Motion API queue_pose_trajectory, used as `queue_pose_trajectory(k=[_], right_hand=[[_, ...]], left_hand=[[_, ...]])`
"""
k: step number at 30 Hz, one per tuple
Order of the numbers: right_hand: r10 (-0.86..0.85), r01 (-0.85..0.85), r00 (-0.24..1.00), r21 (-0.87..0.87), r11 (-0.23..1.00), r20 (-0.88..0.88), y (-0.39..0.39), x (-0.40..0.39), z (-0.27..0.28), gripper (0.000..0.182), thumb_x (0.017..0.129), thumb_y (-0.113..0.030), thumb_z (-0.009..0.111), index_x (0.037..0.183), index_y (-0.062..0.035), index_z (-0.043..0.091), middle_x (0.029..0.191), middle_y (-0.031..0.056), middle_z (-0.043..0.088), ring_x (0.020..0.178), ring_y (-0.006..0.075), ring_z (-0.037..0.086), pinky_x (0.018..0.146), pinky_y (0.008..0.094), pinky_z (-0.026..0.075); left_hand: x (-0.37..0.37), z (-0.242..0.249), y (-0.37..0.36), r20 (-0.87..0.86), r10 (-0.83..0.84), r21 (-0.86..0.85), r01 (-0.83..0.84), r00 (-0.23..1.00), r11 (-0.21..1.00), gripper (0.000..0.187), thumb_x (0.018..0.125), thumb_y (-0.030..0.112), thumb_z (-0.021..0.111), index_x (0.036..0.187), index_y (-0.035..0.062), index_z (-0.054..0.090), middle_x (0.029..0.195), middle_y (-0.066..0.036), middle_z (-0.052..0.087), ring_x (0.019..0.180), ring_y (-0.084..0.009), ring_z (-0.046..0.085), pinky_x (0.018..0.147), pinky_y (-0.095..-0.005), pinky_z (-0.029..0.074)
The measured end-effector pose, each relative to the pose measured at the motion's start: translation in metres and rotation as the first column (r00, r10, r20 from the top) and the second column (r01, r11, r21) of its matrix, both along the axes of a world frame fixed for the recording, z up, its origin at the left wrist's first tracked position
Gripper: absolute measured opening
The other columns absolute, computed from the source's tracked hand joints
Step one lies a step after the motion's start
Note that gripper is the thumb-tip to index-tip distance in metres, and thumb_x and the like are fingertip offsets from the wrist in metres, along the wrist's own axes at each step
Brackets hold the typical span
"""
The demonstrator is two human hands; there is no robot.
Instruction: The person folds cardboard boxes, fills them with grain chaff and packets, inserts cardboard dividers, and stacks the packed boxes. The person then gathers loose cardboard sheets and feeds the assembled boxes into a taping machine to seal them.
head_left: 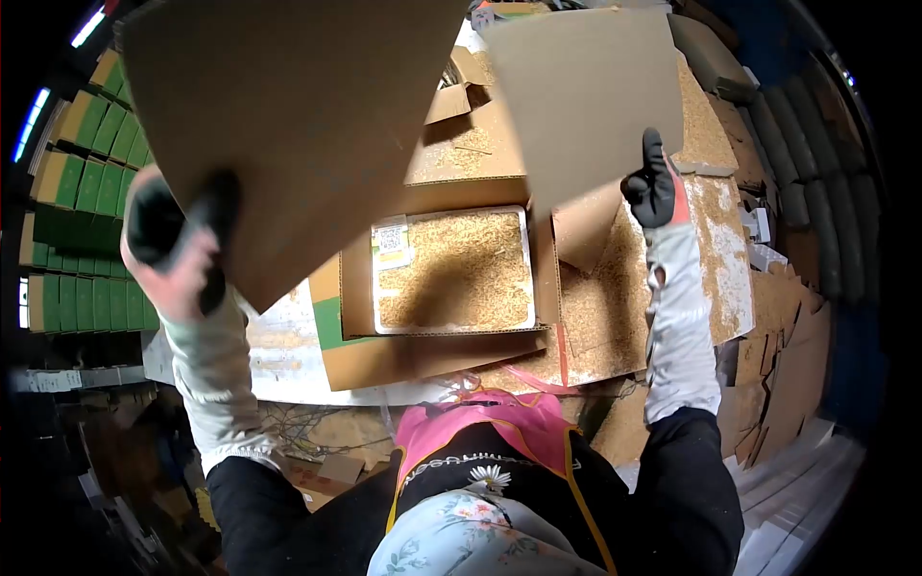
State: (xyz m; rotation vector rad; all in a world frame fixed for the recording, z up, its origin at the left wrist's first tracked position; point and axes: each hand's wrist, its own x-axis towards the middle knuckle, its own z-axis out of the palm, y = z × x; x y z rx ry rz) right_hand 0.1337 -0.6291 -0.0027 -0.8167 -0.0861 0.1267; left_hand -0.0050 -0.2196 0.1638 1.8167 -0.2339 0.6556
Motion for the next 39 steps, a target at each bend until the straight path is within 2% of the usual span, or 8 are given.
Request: queue_pose_trajectory(k=[3,10,14,17,22,26,28,39], right_hand=[[-0.211,0.141,0.968,-0.406,0.903,-0.133,-0.022,0.025,-0.043,0.048,0.078,-0.038,0.057,0.104,0.0002,0.046,0.093,0.0110,0.057,0.077,0.0199,0.058,0.068,0.0265,0.048],[-0.090,0.000,0.966,-0.349,0.937,-0.242,0.021,-0.032,-0.028,0.041,0.083,-0.032,0.051,0.106,0.0018,0.046,0.094,0.0179,0.056,0.076,0.0226,0.059,0.067,0.0302,0.050],[0.127,-0.202,0.973,-0.446,0.872,-0.192,0.026,-0.073,-0.025,0.043,0.086,-0.029,0.045,0.115,0.0022,0.042,0.100,0.0157,0.055,0.084,0.0197,0.056,0.073,0.0301,0.047],[0.216,-0.345,0.897,-0.306,0.887,-0.385,0.027,-0.101,-0.044,0.050,0.086,-0.032,0.045,0.122,0.0001,0.035,0.113,0.0122,0.048,0.099,0.0206,0.050,0.083,0.0343,0.042],[0.301,-0.106,0.953,-0.881,0.460,0.043,0.043,-0.092,-0.202,0.040,0.089,-0.026,0.038,0.120,-0.0005,0.038,0.116,0.0069,0.046,0.104,0.0159,0.043,0.089,0.0279,0.036],[0.253,-0.405,0.905,-0.510,0.759,-0.342,0.087,-0.099,-0.154,0.040,0.090,-0.029,0.034,0.121,-0.0030,0.038,0.114,0.0039,0.047,0.102,0.0144,0.044,0.085,0.0253,0.038],[0.267,-0.385,0.910,-0.414,0.825,-0.316,0.090,-0.099,-0.153,0.042,0.090,-0.030,0.034,0.123,-0.0032,0.036,0.115,0.0040,0.046,0.103,0.0145,0.044,0.085,0.0254,0.038],[0.252,-0.247,0.965,-0.564,0.788,-0.070,0.303,-0.069,0.063,0.045,0.084,-0.029,0.044,0.120,-0.0007,0.039,0.110,0.0100,0.050,0.097,0.0189,0.049,0.085,0.0297,0.039]], left_hand=[[-0.013,0.013,-0.052,-0.033,-0.385,0.811,0.250,0.922,0.529,0.029,0.057,0.010,0.068,0.084,0.0080,0.056,0.077,-0.009,0.055,0.064,-0.0217,0.056,0.054,-0.0320,0.046],[0.020,-0.110,-0.091,-0.577,-0.353,0.803,0.591,0.737,-0.080,0.033,0.073,0.027,0.058,0.099,0.0083,0.050,0.098,-0.009,0.050,0.082,-0.0255,0.054,0.065,-0.0335,0.047],[0.019,-0.159,-0.056,-0.850,-0.424,0.054,0.852,0.313,0.521,0.049,0.076,0.021,0.055,0.121,0.0078,0.039,0.113,-0.015,0.049,0.103,-0.0279,0.047,0.086,-0.0330,0.037],[0.008,-0.104,-0.012,-0.526,-0.608,-0.515,0.347,0.595,0.784,0.045,0.086,0.033,0.043,0.117,0.0002,0.042,0.083,-0.010,0.058,0.075,-0.0168,0.056,0.062,-0.0280,0.046],[-0.022,-0.297,0.090,-0.785,-0.291,-0.280,0.107,0.546,0.954,0.048,0.081,0.016,0.046,0.125,0.0054,0.032,0.115,-0.015,0.045,0.105,-0.0243,0.045,0.090,-0.0335,0.037],[-0.009,-0.300,0.031,-0.557,-0.275,-0.326,0.098,0.784,0.940,0.064,0.073,0.016,0.058,0.126,0.0016,0.026,0.124,-0.020,0.035,0.115,-0.0306,0.035,0.097,-0.0334,0.028],[-0.005,-0.237,-0.001,-0.820,0.214,0.278,0.044,0.530,0.959,0.097,0.057,0.036,0.073,0.129,0.0017,0.018,0.126,-0.023,0.027,0.116,-0.0370,0.031,0.097,-0.0396,0.028],[0.023,-0.061,0.233,0.085,0.393,0.174,-0.402,0.916,0.899,0.042,0.073,0.020,0.058,0.110,0.0022,0.050,0.106,-0.018,0.053,0.096,-0.0269,0.053,0.083,-0.0307,0.040]])
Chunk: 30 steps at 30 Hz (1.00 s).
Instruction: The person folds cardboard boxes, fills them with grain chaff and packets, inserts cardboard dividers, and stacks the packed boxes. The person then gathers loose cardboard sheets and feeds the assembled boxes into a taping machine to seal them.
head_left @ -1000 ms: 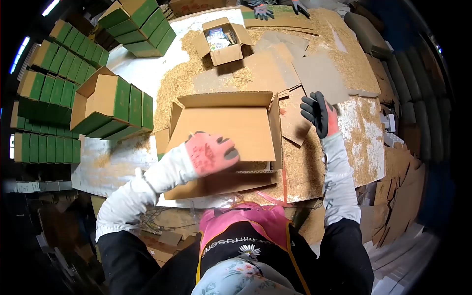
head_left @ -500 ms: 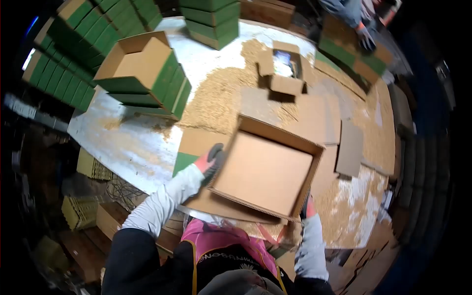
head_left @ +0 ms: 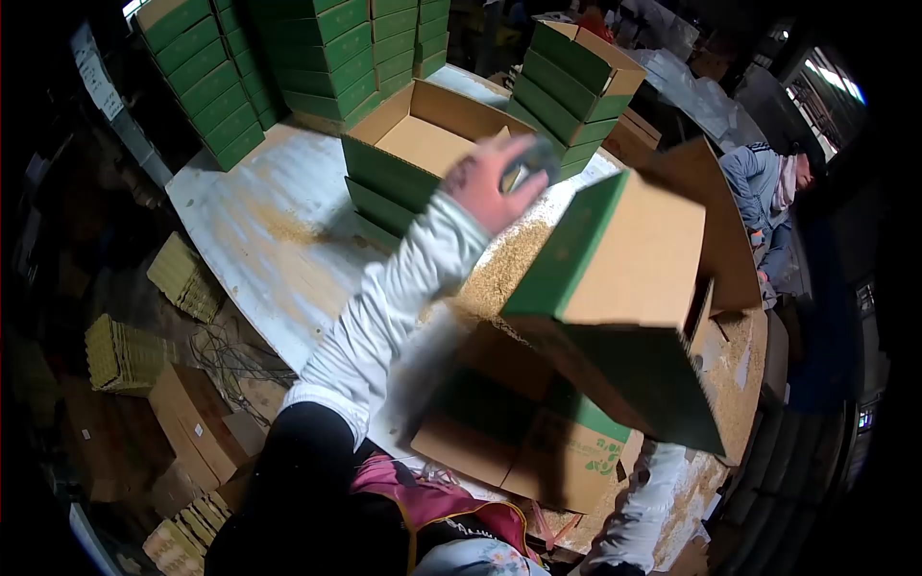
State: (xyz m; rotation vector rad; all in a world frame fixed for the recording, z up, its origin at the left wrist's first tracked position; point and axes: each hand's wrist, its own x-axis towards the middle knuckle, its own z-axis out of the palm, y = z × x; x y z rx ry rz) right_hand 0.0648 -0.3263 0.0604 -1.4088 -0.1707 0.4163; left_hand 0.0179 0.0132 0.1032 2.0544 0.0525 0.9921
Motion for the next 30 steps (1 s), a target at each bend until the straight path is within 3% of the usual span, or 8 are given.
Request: queue_pose_trajectory(k=[3,8,17,20,22,23,25,30], right_hand=[[0.073,-0.074,0.997,0.108,0.991,0.020,0.121,0.034,-0.002,0.051,0.080,-0.033,0.048,0.117,-0.0002,0.039,0.110,0.0121,0.049,0.098,0.0213,0.047,0.085,0.0309,0.037],[0.036,-0.040,0.999,0.128,0.991,0.035,0.320,0.086,-0.032,0.060,0.072,-0.040,0.057,0.114,0.0005,0.041,0.110,0.0156,0.047,0.101,0.0252,0.044,0.086,0.0330,0.035],[0.122,0.122,0.764,-0.328,0.937,0.634,0.178,0.056,-0.053,0.077,0.074,-0.054,0.047,0.128,-0.0038,0.024,0.131,0.0220,0.025,0.119,0.0399,0.024,0.099,0.0406,0.019],[0.450,0.484,0.668,-0.806,0.342,0.592,0.040,0.009,-0.106,0.070,0.076,-0.049,0.046,0.129,-0.0084,0.025,0.132,0.0206,0.023,0.122,0.0381,0.019,0.098,0.0504,0.013],[0.616,0.415,0.656,-0.890,0.187,0.435,-0.015,-0.036,-0.148,0.070,0.076,-0.052,0.044,0.129,-0.0102,0.027,0.132,0.0194,0.025,0.123,0.0358,0.018,0.100,0.0505,0.009],[0.664,0.317,0.657,-0.930,0.188,0.358,-0.026,-0.052,-0.166,0.069,0.076,-0.053,0.043,0.129,-0.0101,0.027,0.131,0.0191,0.026,0.123,0.0356,0.018,0.100,0.0504,0.009],[0.642,0.238,0.697,-0.947,0.214,0.320,-0.032,-0.054,-0.156,0.067,0.078,-0.052,0.040,0.129,-0.0095,0.028,0.130,0.0193,0.027,0.123,0.0363,0.018,0.100,0.0509,0.008],[0.499,0.278,0.730,-0.870,0.408,0.467,-0.054,-0.053,-0.160,0.066,0.077,-0.048,0.043,0.125,-0.0047,0.031,0.128,0.0208,0.029,0.121,0.0364,0.021,0.100,0.0486,0.011]], left_hand=[[-0.001,-0.035,0.122,-0.352,0.641,0.539,-0.412,0.682,0.735,0.059,0.071,0.041,0.053,0.119,0.0095,0.041,0.119,-0.016,0.043,0.109,-0.0294,0.040,0.092,-0.0436,0.026],[-0.061,-0.073,0.132,-0.510,0.698,0.662,-0.288,0.503,0.692,0.032,0.076,0.036,0.041,0.086,0.0151,0.062,0.092,-0.005,0.061,0.095,-0.0187,0.052,0.097,-0.0504,0.015],[-0.137,-0.144,0.045,0.035,0.438,-0.535,-0.353,0.898,0.768,0.027,0.085,0.011,0.042,0.102,-0.0083,0.051,0.103,-0.015,0.055,0.094,-0.0200,0.052,0.083,-0.0278,0.040],[-0.138,-0.275,-0.017,-0.400,-0.289,-0.883,-0.281,0.870,0.375,0.037,0.089,0.033,0.037,0.091,0.0008,0.056,0.069,-0.005,0.055,0.055,-0.0132,0.052,0.050,-0.0254,0.044],[-0.174,-0.459,-0.008,-0.766,-0.310,-0.577,-0.390,0.563,0.718,0.041,0.088,0.038,0.035,0.096,0.0009,0.052,0.070,-0.006,0.056,0.057,-0.0196,0.053,0.051,-0.0296,0.043],[-0.190,-0.505,-0.055,-0.731,0.108,0.085,-0.067,0.673,0.994,0.046,0.088,0.032,0.035,0.119,-0.0029,0.039,0.115,-0.024,0.046,0.110,-0.0353,0.041,0.089,-0.0361,0.035],[-0.155,-0.309,-0.101,-0.866,-0.081,-0.211,-0.214,0.493,0.954,0.044,0.085,0.017,0.040,0.123,-0.0028,0.032,0.116,-0.024,0.045,0.110,-0.0352,0.041,0.092,-0.0353,0.031],[-0.117,-0.120,-0.188,-0.749,0.065,0.046,-0.045,0.659,0.998,0.050,0.077,0.006,0.051,0.123,-0.0017,0.033,0.112,-0.019,0.049,0.099,-0.0274,0.050,0.087,-0.0341,0.037]])
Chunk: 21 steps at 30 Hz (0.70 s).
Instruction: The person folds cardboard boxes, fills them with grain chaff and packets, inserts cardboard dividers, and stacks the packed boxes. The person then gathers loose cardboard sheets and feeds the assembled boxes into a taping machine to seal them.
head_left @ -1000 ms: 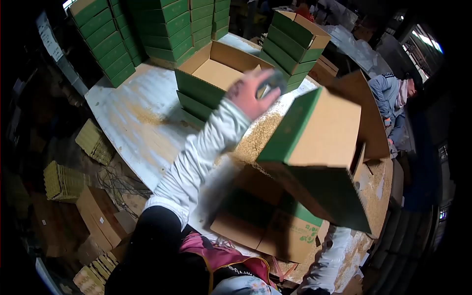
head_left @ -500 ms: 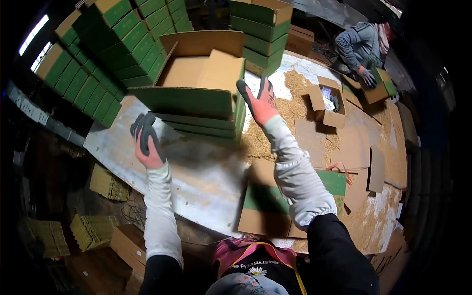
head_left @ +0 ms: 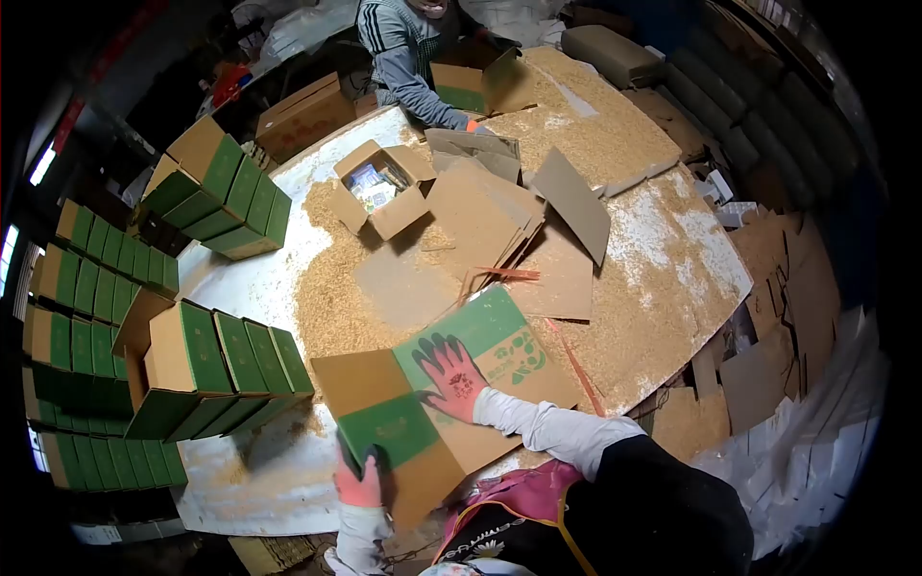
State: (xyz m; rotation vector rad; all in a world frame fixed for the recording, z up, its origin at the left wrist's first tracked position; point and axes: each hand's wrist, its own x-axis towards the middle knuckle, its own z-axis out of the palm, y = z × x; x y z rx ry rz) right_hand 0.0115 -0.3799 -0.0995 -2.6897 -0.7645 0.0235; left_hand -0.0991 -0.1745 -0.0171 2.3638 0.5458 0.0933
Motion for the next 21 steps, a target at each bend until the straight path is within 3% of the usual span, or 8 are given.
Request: queue_pose_trajectory(k=[1,2,6,9,11,13,17,21], right_hand=[[-0.056,0.050,0.997,0.108,0.993,0.057,-0.010,0.004,0.008,0.067,0.076,-0.048,0.045,0.124,-0.0026,0.032,0.127,0.0214,0.030,0.121,0.0361,0.022,0.101,0.0473,0.012],[0.081,-0.100,0.992,0.220,0.970,0.093,-0.037,0.007,0.048,0.069,0.074,-0.047,0.047,0.122,0.0002,0.033,0.123,0.0222,0.034,0.117,0.0361,0.029,0.100,0.0449,0.016],[0.400,-0.481,0.807,0.093,0.872,0.434,-0.089,0.005,0.178,0.043,0.070,-0.030,0.053,0.103,-0.0018,0.050,0.101,0.0155,0.050,0.096,0.0286,0.049,0.085,0.0375,0.037],[0.403,-0.432,0.787,-0.050,0.901,0.468,-0.085,0.023,0.227,0.015,0.065,-0.016,0.053,0.078,-0.0094,0.053,0.077,0.0041,0.053,0.074,0.0186,0.053,0.060,0.0288,0.042],[0.510,-0.488,0.804,-0.152,0.860,0.306,-0.069,0.041,0.220,0.014,0.067,-0.018,0.052,0.079,-0.0104,0.051,0.075,0.0028,0.053,0.069,0.0179,0.052,0.058,0.0291,0.042],[0.521,-0.488,0.837,-0.199,0.850,0.169,-0.056,0.047,0.195,0.020,0.069,-0.020,0.052,0.086,-0.0095,0.050,0.077,0.0040,0.052,0.070,0.0184,0.052,0.058,0.0307,0.042],[0.230,-0.338,0.781,0.083,0.937,0.581,-0.076,0.017,0.176,0.038,0.069,-0.020,0.055,0.104,-0.0081,0.050,0.101,0.0067,0.053,0.096,0.0179,0.051,0.080,0.0342,0.042],[0.492,-0.620,0.635,0.012,0.785,0.595,-0.116,0.004,0.153,0.024,0.068,-0.023,0.056,0.089,-0.0105,0.057,0.093,0.0019,0.056,0.092,0.0198,0.053,0.084,0.0401,0.041]], left_hand=[[0.005,-0.006,0.022,0.150,0.025,0.038,-0.031,0.988,0.999,0.051,0.076,0.005,0.052,0.123,-0.0016,0.033,0.111,-0.017,0.050,0.097,-0.0230,0.051,0.085,-0.0329,0.039],[0.021,0.038,0.025,0.272,0.225,-0.593,-0.021,0.936,0.805,0.047,0.077,0.007,0.054,0.120,-0.0019,0.038,0.109,-0.013,0.051,0.094,-0.0162,0.051,0.081,-0.0292,0.041],[0.037,0.122,0.037,0.199,-0.142,-0.368,0.208,0.970,0.906,0.037,0.083,0.021,0.050,0.111,-0.0020,0.047,0.098,-0.008,0.057,0.086,-0.0133,0.053,0.073,-0.0249,0.043],[0.049,0.073,0.093,-0.647,-0.277,-0.486,-0.104,0.710,0.868,0.032,0.085,0.026,0.046,0.098,-0.0016,0.055,0.090,-0.006,0.060,0.077,-0.0109,0.053,0.068,-0.0237,0.043],[0.080,0.082,0.074,-0.683,-0.443,-0.057,0.563,0.581,0.825,0.031,0.086,0.026,0.044,0.100,0.0006,0.054,0.087,-0.008,0.060,0.078,-0.0127,0.053,0.070,-0.0242,0.042],[0.100,0.101,0.033,-0.315,-0.702,-0.507,0.513,0.638,0.693,0.028,0.086,0.022,0.042,0.103,0.0028,0.053,0.084,-0.011,0.059,0.079,-0.0164,0.053,0.073,-0.0254,0.042],[0.092,0.042,0.043,-0.213,-0.772,-0.202,0.746,0.599,0.634,0.032,0.085,0.017,0.042,0.114,0.0032,0.046,0.109,-0.016,0.051,0.100,-0.0230,0.048,0.085,-0.0307,0.037],[0.118,0.112,0.023,-0.142,-0.542,0.155,0.559,0.829,0.815,0.027,0.079,0.022,0.050,0.097,0.0013,0.055,0.074,-0.014,0.058,0.064,-0.0202,0.056,0.060,-0.0304,0.043]])
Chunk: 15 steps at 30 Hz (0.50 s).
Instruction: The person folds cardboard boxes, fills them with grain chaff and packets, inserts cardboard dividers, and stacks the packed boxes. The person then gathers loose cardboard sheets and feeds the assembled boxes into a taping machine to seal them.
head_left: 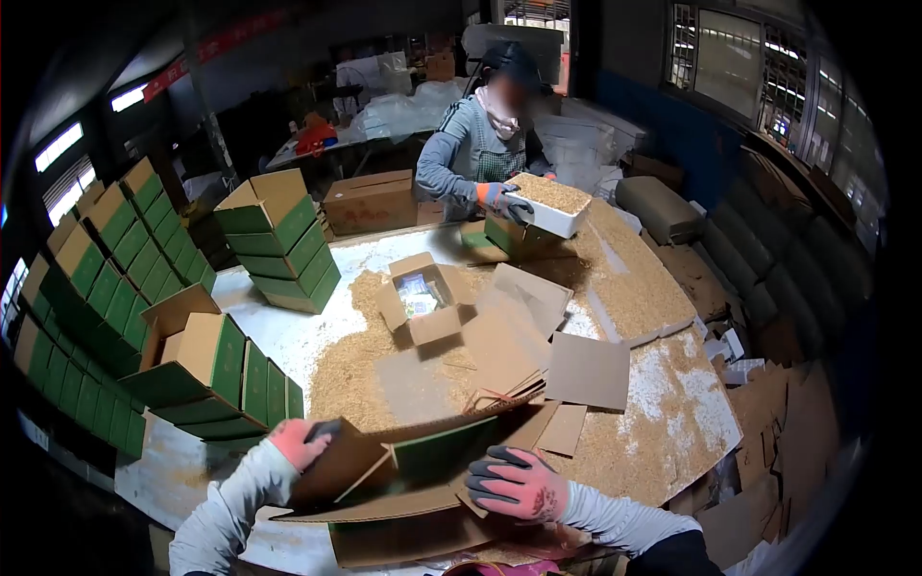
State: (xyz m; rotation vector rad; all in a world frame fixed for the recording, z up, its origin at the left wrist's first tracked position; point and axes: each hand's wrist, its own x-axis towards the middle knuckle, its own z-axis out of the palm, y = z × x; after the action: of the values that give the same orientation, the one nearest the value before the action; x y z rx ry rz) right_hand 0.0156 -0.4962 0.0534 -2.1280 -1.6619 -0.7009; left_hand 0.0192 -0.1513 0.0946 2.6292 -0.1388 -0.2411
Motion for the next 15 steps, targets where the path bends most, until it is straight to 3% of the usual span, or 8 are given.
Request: queue_pose_trajectory(k=[4,5,6,7,9,10,12,15], right_hand=[[0.378,-0.329,0.770,0.188,0.925,-0.514,-0.015,0.033,0.061,0.009,0.054,-0.010,0.054,0.062,-0.0100,0.050,0.069,0.0011,0.051,0.078,0.0211,0.053,0.087,0.0446,0.040],[0.384,-0.383,0.734,0.126,0.915,-0.561,-0.005,0.042,0.054,0.009,0.054,-0.009,0.053,0.063,-0.0098,0.050,0.069,0.0022,0.051,0.077,0.0215,0.052,0.088,0.0437,0.039],[0.386,-0.431,0.693,0.080,0.899,-0.609,0.013,0.050,0.033,0.010,0.054,-0.008,0.052,0.064,-0.0096,0.050,0.069,0.0032,0.051,0.076,0.0219,0.052,0.090,0.0429,0.037],[0.355,-0.405,0.754,0.035,0.914,-0.552,0.037,0.054,-0.004,0.015,0.053,-0.005,0.050,0.067,-0.0086,0.051,0.069,0.0055,0.051,0.074,0.0242,0.051,0.091,0.0386,0.036],[0.062,-0.369,0.590,-0.200,0.908,-0.805,0.055,0.035,-0.074,0.019,0.066,-0.003,0.048,0.083,-0.0080,0.056,0.084,0.0074,0.056,0.086,0.0264,0.052,0.090,0.0359,0.035],[-0.213,-0.363,0.493,-0.422,0.831,-0.844,0.054,0.035,-0.076,0.022,0.072,-0.005,0.047,0.091,-0.0079,0.058,0.093,0.0080,0.058,0.092,0.0256,0.052,0.091,0.0343,0.034],[0.093,-0.027,-0.074,0.095,0.995,-0.993,0.008,0.034,-0.042,0.033,0.081,-0.020,0.048,0.109,-0.0046,0.052,0.112,0.0113,0.052,0.108,0.0233,0.045,0.096,0.0330,0.027],[0.377,-0.021,-0.223,0.391,0.920,-0.899,-0.031,0.012,0.001,0.075,0.063,-0.035,0.070,0.121,0.0009,0.039,0.128,0.0158,0.035,0.123,0.0282,0.026,0.103,0.0383,0.010]], left_hand=[[0.032,0.043,0.009,0.084,0.254,0.230,-0.267,0.964,0.936,0.046,0.076,0.023,0.053,0.117,0.0077,0.041,0.093,-0.018,0.056,0.084,-0.0277,0.056,0.075,-0.0357,0.043],[0.039,0.014,0.010,0.541,-0.200,0.555,-0.168,0.817,0.814,0.055,0.076,0.025,0.050,0.125,0.0066,0.032,0.118,-0.020,0.042,0.110,-0.0345,0.039,0.093,-0.0436,0.028],[0.038,0.014,-0.009,0.430,-0.389,0.601,0.063,0.815,0.797,0.056,0.074,0.024,0.051,0.124,0.0073,0.033,0.130,-0.018,0.028,0.121,-0.0383,0.021,0.099,-0.0502,0.013],[0.041,0.005,-0.032,0.449,-0.482,0.339,0.356,0.752,0.871,0.061,0.070,0.024,0.053,0.124,0.0056,0.033,0.128,-0.020,0.030,0.122,-0.0381,0.021,0.101,-0.0512,0.011],[0.041,-0.015,-0.088,0.467,-0.821,0.326,0.799,0.330,0.506,0.068,0.059,0.021,0.058,0.121,0.0038,0.036,0.128,-0.021,0.030,0.120,-0.0378,0.027,0.099,-0.0493,0.019],[0.047,-0.047,-0.103,0.436,-0.842,0.247,0.858,0.316,0.450,0.065,0.060,0.018,0.057,0.121,0.0032,0.036,0.128,-0.020,0.030,0.120,-0.0347,0.027,0.099,-0.0437,0.025],[0.076,-0.149,-0.092,0.211,-0.877,0.287,0.830,0.433,0.479,0.059,0.069,0.012,0.051,0.124,0.0024,0.031,0.128,-0.020,0.028,0.116,-0.0345,0.033,0.098,-0.0409,0.028],[0.067,-0.134,-0.098,0.045,-0.859,0.144,0.848,0.510,0.510,0.059,0.078,0.018,0.046,0.129,0.0047,0.020,0.134,-0.020,0.018,0.117,-0.0387,0.030,0.098,-0.0408,0.027]])
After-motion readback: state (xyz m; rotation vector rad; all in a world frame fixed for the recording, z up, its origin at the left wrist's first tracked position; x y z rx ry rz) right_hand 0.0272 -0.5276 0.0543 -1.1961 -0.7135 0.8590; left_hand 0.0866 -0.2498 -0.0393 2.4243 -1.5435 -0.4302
